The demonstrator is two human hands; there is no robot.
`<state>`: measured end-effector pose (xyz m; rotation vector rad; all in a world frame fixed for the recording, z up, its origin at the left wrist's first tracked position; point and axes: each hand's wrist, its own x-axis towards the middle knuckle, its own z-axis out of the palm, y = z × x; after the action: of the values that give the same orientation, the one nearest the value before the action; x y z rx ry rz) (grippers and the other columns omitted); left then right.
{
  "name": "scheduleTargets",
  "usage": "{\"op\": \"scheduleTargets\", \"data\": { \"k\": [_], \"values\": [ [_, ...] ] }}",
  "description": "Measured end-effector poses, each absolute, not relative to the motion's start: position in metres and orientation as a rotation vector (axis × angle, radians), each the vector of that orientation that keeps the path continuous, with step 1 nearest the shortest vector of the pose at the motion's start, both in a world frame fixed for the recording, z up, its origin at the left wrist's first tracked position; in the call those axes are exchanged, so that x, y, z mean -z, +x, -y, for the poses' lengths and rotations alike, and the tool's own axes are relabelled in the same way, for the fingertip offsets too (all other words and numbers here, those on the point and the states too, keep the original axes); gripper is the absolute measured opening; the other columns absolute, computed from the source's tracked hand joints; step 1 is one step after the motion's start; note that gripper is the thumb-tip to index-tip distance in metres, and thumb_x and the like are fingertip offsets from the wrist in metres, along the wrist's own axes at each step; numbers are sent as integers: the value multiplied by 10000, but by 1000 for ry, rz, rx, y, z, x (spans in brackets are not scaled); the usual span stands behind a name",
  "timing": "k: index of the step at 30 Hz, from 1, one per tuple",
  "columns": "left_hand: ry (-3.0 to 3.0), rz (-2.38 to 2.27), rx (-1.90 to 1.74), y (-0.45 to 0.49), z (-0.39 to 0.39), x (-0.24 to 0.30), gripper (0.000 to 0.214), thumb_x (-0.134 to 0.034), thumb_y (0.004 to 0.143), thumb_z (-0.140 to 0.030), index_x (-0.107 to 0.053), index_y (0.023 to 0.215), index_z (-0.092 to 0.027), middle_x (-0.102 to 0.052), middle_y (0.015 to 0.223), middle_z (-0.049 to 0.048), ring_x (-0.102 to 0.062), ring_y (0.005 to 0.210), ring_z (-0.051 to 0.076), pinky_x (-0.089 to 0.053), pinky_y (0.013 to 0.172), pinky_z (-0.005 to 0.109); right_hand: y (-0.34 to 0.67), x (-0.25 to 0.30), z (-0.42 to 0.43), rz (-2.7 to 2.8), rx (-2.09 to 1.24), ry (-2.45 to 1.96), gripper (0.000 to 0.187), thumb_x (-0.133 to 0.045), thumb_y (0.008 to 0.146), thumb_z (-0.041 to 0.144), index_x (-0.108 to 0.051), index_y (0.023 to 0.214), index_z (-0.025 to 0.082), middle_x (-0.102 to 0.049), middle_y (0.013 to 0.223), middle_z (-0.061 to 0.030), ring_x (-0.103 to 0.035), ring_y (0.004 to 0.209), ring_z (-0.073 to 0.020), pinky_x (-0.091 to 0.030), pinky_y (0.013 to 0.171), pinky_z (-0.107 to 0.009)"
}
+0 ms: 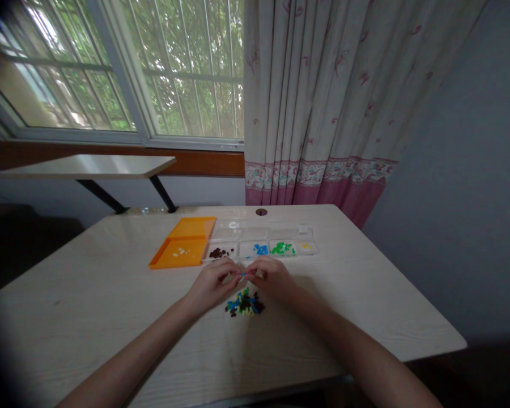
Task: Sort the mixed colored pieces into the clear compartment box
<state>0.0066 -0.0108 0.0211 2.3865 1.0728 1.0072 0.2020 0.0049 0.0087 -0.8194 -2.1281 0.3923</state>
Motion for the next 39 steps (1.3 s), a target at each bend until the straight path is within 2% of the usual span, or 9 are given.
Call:
{"op": "scheduleTargets", "data": {
  "k": [7, 13, 20, 28, 35, 39],
  "values": [
    [2386, -1094, -887, 4, 7, -21, 155, -481, 834, -233, -624, 872, -186, -609, 837, 39, -562, 809, 143, -427, 725, 238, 206, -10, -9, 2108, -278, -796, 123, -558, 799, 267, -641, 773, 179, -623, 683, -24, -504, 569, -106, -408, 558, -218],
    [2515, -961, -563, 3, 6, -14, 295, -415, 830, -140, -625, 1015, -233, -591, 948, 43, -572, 870, 144, -429, 774, 226, 216, -24, -12, 1917, -113, -924, 146, -539, 800, 291, -646, 763, 198, -641, 719, -43, -502, 534, -105, -421, 508, -222],
    [2519, -950, -521, 5, 3, -13, 229, -457, 818, -170, -654, 920, -226, -580, 891, 30, -575, 814, 138, -427, 742, 210, 218, -27, -11, 1864, -99, -942, 140, -547, 790, 299, -654, 764, 212, -642, 723, -37, -480, 496, -99, -399, 457, -219],
    [2526, -982, -527, 6, 3, -13, 189, -463, 811, -177, -638, 876, -207, -587, 873, 31, -571, 806, 138, -426, 729, 212, 220, -25, -15, 1900, -113, -972, 152, -528, 798, 298, -646, 779, 205, -633, 744, -42, -486, 521, -105, -414, 501, -227],
    [2392, -1065, -676, 5, -1, -11, 88, -521, 760, -178, -601, 797, -178, -599, 821, 33, -553, 760, 144, -425, 683, 230, 226, -12, -36, 1949, -88, -1213, 165, -523, 783, 284, -655, 801, 186, -627, 751, -43, -565, 661, -137, -449, 635, -241],
    [2317, -1085, -800, 4, -4, -10, 78, -515, 759, -158, -591, 777, -165, -597, 810, 41, -540, 766, 148, -420, 685, 245, 227, -7, -44, 1961, -83, -1316, 184, -508, 804, 282, -664, 859, 203, -648, 826, -41, -592, 768, -154, -454, 702, -257]
  ]
}}
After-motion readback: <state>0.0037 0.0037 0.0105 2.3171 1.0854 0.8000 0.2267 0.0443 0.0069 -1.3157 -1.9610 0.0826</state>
